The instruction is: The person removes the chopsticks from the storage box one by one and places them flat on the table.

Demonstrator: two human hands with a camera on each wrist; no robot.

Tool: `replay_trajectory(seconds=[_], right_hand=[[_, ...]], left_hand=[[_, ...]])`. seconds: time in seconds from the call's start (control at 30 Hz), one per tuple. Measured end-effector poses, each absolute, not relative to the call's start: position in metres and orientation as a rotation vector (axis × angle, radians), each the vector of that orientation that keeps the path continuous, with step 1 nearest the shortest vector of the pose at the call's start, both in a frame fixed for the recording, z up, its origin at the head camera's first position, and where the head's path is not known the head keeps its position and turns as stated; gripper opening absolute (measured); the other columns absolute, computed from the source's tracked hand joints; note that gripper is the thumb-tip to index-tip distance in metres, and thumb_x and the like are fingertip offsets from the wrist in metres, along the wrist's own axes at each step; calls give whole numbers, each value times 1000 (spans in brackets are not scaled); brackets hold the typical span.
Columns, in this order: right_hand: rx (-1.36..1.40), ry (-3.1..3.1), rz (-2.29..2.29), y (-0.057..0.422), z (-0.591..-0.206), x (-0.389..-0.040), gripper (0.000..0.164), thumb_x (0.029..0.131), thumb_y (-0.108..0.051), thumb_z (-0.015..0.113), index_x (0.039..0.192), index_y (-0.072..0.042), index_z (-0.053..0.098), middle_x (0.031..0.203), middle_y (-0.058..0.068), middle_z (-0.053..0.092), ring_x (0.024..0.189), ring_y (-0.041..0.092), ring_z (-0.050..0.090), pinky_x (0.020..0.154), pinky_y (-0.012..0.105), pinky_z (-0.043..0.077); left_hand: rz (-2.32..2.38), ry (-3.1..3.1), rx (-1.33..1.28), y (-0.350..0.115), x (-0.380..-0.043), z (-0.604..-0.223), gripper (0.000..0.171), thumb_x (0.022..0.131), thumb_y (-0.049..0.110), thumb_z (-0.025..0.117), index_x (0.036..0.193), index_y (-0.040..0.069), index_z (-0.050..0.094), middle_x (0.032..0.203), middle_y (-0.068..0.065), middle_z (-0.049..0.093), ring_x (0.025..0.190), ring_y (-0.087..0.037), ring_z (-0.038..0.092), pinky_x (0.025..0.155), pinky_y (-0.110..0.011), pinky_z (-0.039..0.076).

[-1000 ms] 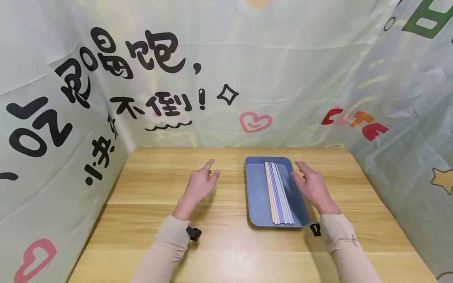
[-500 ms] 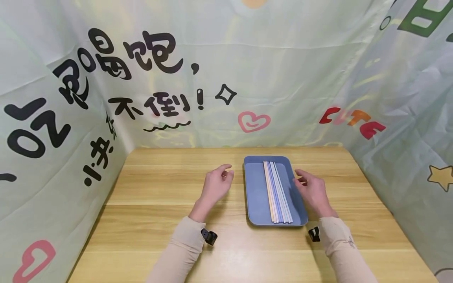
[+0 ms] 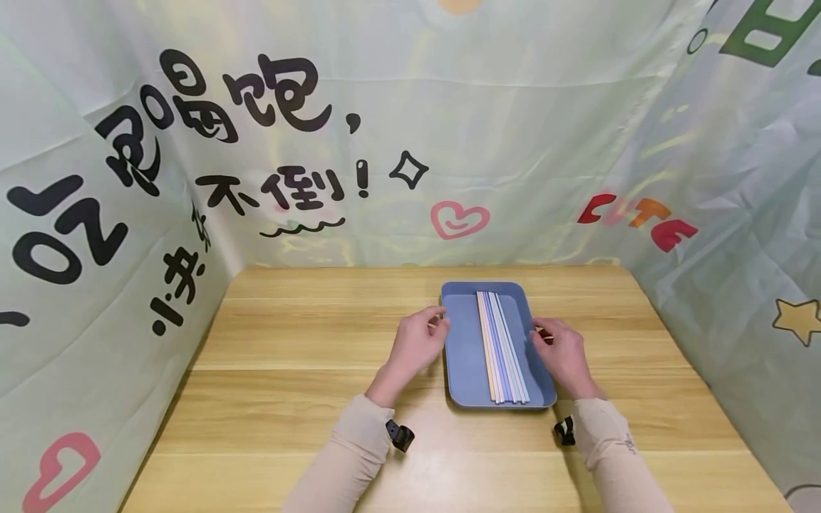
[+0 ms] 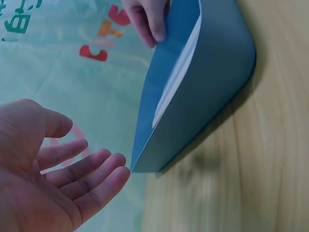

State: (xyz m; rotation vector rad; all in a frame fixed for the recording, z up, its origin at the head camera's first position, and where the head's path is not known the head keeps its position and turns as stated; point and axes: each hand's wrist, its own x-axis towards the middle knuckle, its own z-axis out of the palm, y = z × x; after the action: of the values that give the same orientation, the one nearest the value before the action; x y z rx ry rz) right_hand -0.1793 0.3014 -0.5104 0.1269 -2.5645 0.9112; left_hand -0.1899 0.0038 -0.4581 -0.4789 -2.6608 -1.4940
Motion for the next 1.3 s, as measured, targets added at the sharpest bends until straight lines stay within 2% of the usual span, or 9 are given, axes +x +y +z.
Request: replay_trajectory(seconds=[0.1,0.33,0.5,0.7,0.87,1.0,1.13,1.3], right_hand=[[132,-2548,908,301,-514,-179,26,92,6,70,118,9,73,117,28,73,90,40,74,71,26,61],[102,-2547,914,299,-516,-179,26,93,6,69,118,9,74,120,27,72,94,40,74,74,33,63],[117,-2535,906,299,-516,-180,25,93,6,70,117,9,74,118,26,73,92,39,74,73,32,62],[121,-2537,901,298,-515,-179,25,92,7,70,117,9,74,118,27,73,92,39,74,75,44,64],[108,-2560,912,298,-513,-177,25,94,6,69,119,9,73,120,27,72,94,41,74,77,51,63],[97,-2583,921,298,-512,-175,26,95,4,69,121,9,73,122,27,71,96,41,73,79,52,63],[85,-2594,921,298,-511,-175,27,96,3,68,122,9,73,123,27,71,97,41,73,80,51,63],[85,-2597,919,298,-512,-175,26,96,3,69,121,9,73,122,27,71,97,41,73,79,50,63]], left_hand=[[-1526,-2663,-486,11,-188,-459,33,107,19,59,135,5,69,109,-11,76,88,-19,73,74,-28,59],[-1504,-2676,-513,32,-184,-464,31,105,18,62,132,6,72,107,-10,76,87,-15,71,76,-25,57],[-1460,-2664,-561,49,-185,-471,29,102,15,65,128,3,73,101,-10,77,82,-12,70,73,-20,56],[-1495,-2666,-485,68,-188,-483,30,97,9,70,123,-5,73,90,-11,75,77,-10,66,66,-19,52],[-1517,-2715,-343,80,-188,-493,29,93,8,71,117,-8,75,86,-10,74,74,-9,63,65,-25,55],[-1546,-2783,-222,85,-185,-495,31,94,9,71,121,-6,74,99,-15,77,81,-12,67,69,-31,60],[-1539,-2839,-118,90,-184,-492,35,95,10,72,127,-2,73,115,-18,77,92,-21,73,75,-36,64],[-1452,-2904,-39,95,-183,-491,37,92,9,74,128,1,73,129,-19,74,116,-33,72,91,-44,63]])
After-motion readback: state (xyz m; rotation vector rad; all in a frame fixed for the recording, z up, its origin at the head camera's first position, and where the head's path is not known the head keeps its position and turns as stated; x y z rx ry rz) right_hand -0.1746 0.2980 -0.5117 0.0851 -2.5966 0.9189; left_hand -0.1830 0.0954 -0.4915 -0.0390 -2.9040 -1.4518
